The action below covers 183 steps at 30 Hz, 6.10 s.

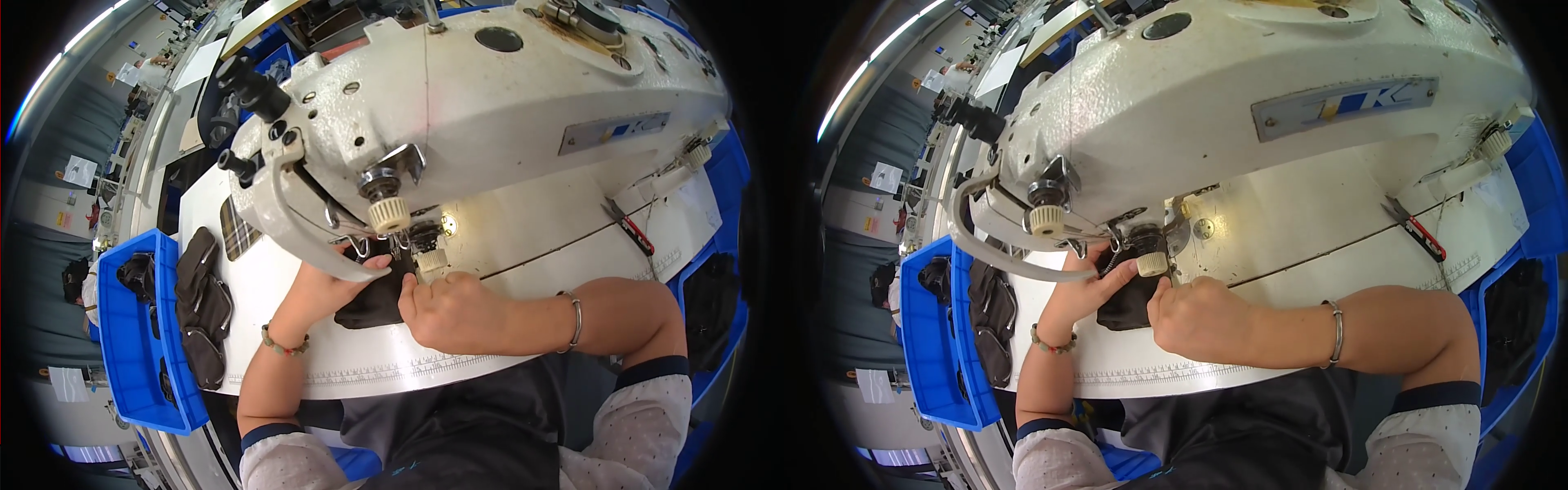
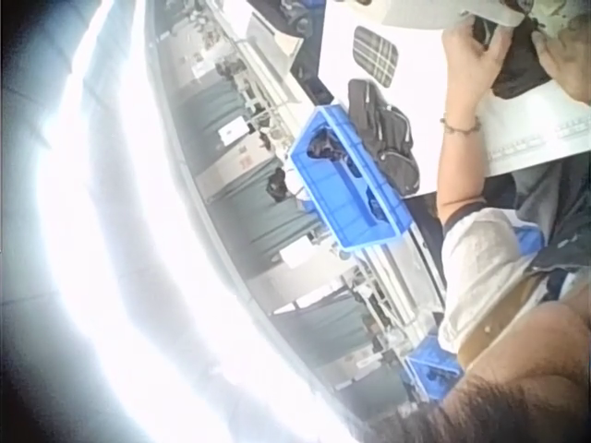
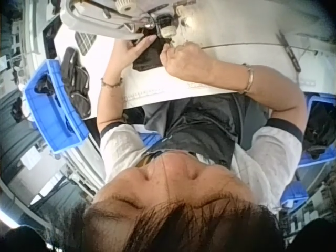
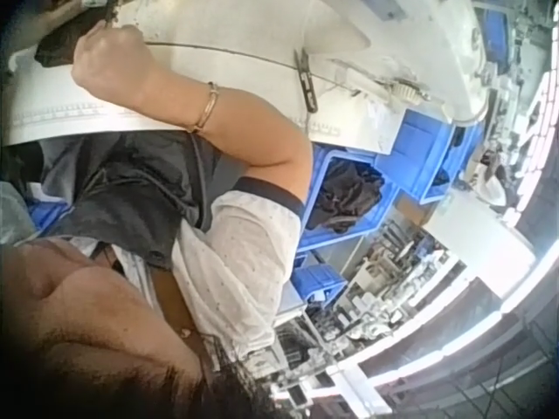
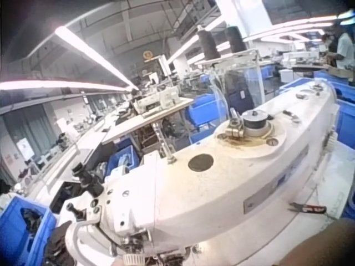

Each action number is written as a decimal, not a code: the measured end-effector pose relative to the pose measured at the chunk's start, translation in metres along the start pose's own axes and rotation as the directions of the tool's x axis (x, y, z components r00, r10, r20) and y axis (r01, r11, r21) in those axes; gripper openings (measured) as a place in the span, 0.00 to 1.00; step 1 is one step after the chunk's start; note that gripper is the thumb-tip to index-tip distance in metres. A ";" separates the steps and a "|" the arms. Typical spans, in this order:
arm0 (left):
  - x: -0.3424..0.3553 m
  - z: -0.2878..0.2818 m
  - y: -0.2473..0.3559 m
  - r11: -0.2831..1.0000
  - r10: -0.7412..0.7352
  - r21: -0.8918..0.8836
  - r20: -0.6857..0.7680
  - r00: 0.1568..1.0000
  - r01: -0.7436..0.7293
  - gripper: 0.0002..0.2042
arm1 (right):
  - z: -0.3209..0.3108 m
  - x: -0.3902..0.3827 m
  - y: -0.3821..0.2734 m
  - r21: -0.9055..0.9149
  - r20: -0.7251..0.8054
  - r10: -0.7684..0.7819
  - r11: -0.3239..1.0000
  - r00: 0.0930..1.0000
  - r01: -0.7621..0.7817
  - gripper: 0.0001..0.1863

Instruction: Sewing small black fabric or leather pouches using an industrial sewing machine in a workshop environment.

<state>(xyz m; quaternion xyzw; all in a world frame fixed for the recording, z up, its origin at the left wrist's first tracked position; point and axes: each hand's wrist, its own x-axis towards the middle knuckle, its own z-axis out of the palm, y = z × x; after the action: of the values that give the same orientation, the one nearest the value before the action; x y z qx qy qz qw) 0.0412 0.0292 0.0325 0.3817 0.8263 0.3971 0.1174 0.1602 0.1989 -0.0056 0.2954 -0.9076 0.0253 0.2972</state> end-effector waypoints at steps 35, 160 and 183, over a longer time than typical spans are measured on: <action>0.000 0.009 -0.001 0.688 0.229 0.714 -0.049 0.972 -0.126 0.17 | 0.009 0.000 0.005 0.133 0.001 0.148 0.980 0.989 -0.147 0.06; -0.272 0.093 0.043 0.832 0.547 0.442 -0.547 0.634 -0.336 0.26 | -0.052 -0.020 -0.132 0.922 0.386 0.149 -0.072 0.910 -0.380 0.12; -0.262 0.074 0.062 0.583 -0.363 -0.634 0.355 0.861 0.508 0.16 | -0.088 -0.089 -0.161 0.823 0.569 0.275 -0.185 0.775 -0.538 0.19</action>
<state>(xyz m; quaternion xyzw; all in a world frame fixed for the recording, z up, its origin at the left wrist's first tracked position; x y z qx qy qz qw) 0.2896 -0.0945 0.0019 0.1265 0.6615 0.6043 0.4258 0.3526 0.1314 -0.0037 0.1046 -0.6782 0.7187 -0.1124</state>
